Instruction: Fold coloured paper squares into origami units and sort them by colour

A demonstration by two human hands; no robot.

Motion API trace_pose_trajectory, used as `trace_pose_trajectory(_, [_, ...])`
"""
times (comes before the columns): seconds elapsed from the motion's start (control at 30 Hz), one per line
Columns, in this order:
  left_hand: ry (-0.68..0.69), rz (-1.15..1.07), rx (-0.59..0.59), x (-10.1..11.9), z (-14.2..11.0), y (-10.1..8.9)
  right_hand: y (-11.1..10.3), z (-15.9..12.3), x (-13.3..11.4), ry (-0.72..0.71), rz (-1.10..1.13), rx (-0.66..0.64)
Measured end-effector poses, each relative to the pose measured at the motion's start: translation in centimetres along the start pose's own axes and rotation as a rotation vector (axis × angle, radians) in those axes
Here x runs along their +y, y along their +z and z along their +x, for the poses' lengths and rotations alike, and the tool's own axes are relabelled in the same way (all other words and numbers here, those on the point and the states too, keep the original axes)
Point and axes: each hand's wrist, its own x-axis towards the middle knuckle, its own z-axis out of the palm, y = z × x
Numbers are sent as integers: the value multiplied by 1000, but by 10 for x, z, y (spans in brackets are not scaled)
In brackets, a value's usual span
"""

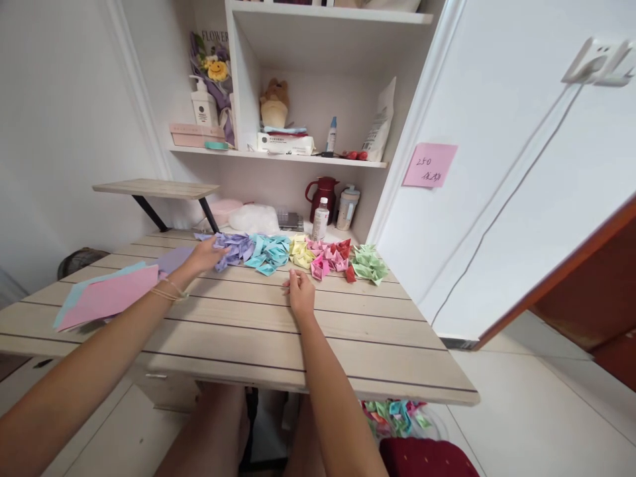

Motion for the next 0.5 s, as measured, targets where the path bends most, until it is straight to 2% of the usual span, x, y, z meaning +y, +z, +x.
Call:
trace_pose_trajectory(0.13, [203, 456, -12, -42, -34, -50, 1, 1, 4, 8, -28, -13])
trace_pose_trajectory(0.2, [190, 657, -26, -66, -55, -74, 2, 0, 4, -4, -51, -39])
trace_pose_trajectory(0.23, [182, 707, -75, -76, -65, -84, 2, 0, 3, -12, -65, -53])
trace_pose_trajectory(0.27, [181, 708, -170, -83, -73, -92, 2, -1, 3, -20, -81, -66])
trace_pose_trajectory(0.33, [143, 664, -228, -89, -84, -102, 1, -2, 1, -29, -111, -77])
trace_pose_trajectory(0.5, [45, 613, -189, -81, -94, -108, -2, -5, -2, -17, -105, -61])
